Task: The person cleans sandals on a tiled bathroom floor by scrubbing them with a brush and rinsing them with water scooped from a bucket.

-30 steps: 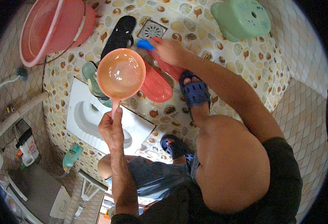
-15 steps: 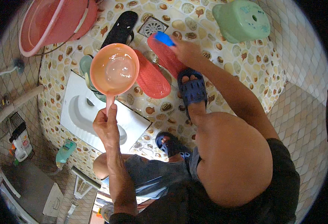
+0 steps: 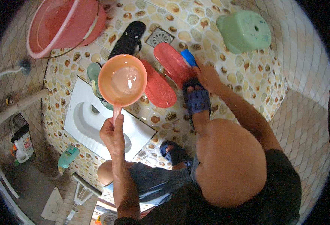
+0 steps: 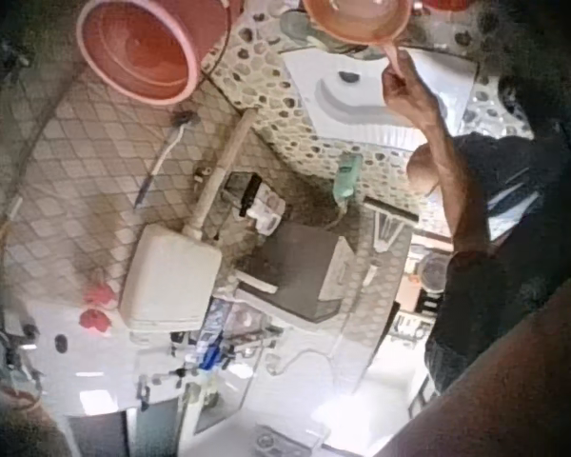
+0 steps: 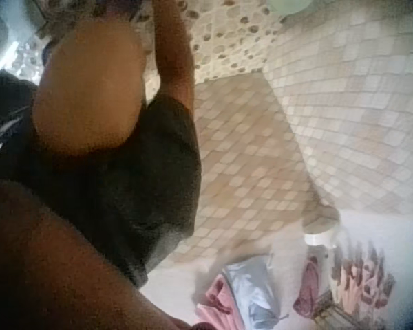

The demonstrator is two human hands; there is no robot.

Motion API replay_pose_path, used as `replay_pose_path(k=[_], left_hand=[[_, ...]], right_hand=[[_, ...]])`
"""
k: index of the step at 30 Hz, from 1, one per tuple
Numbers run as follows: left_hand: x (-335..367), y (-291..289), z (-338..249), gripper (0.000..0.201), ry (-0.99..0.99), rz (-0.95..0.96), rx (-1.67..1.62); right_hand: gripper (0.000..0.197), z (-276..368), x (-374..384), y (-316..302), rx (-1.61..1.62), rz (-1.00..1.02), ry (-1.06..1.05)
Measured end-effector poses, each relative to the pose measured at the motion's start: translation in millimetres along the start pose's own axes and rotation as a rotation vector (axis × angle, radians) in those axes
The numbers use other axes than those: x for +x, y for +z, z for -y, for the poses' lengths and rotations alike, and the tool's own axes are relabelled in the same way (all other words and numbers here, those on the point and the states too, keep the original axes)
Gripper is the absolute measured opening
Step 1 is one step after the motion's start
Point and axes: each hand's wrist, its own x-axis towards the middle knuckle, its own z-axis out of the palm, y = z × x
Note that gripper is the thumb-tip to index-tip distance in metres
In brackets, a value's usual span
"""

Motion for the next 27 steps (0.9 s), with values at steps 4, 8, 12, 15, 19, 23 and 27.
replay_pose_path(k=[4,8,12,15,19,23,27], left_hand=[[-2.2,4.3,-3.1,0.031,0.025,-0.008,0.025],[-0.3,3.9,-5.6,0.032,-0.062,-0.012,0.071],[2.0,-4.5,1.5,0.032,-0.002,-0.030,0.010],[4.3,0.5,2.9,0.033,-0.001,-0.032,-0.006],[4.7,-5.9,5.8,0.033,-0.053,-0.060,0.032],[2.7,-5.3,-0.4,0.034,-0.001,-0.060,-0.005],[7.2,-0.7,-3.6,0.032,-0.040,-0.047,-0.020]], right_hand=[[0.057,32.3,38.0,10.7,-0.048,0.136,-0.113],[0.052,55.3,75.0,36.7,-0.181,0.346,-0.032],[0.046,34.1,44.9,28.4,0.052,0.038,-0.178],[0.046,47.3,75.7,38.2,-0.031,0.215,-0.104],[0.045,65.1,73.0,24.0,-0.020,0.362,-0.133],[0.048,52.2,46.3,-5.7,-0.012,0.352,-0.055],[0.052,65.9,79.8,10.7,-0.128,0.589,0.030]])
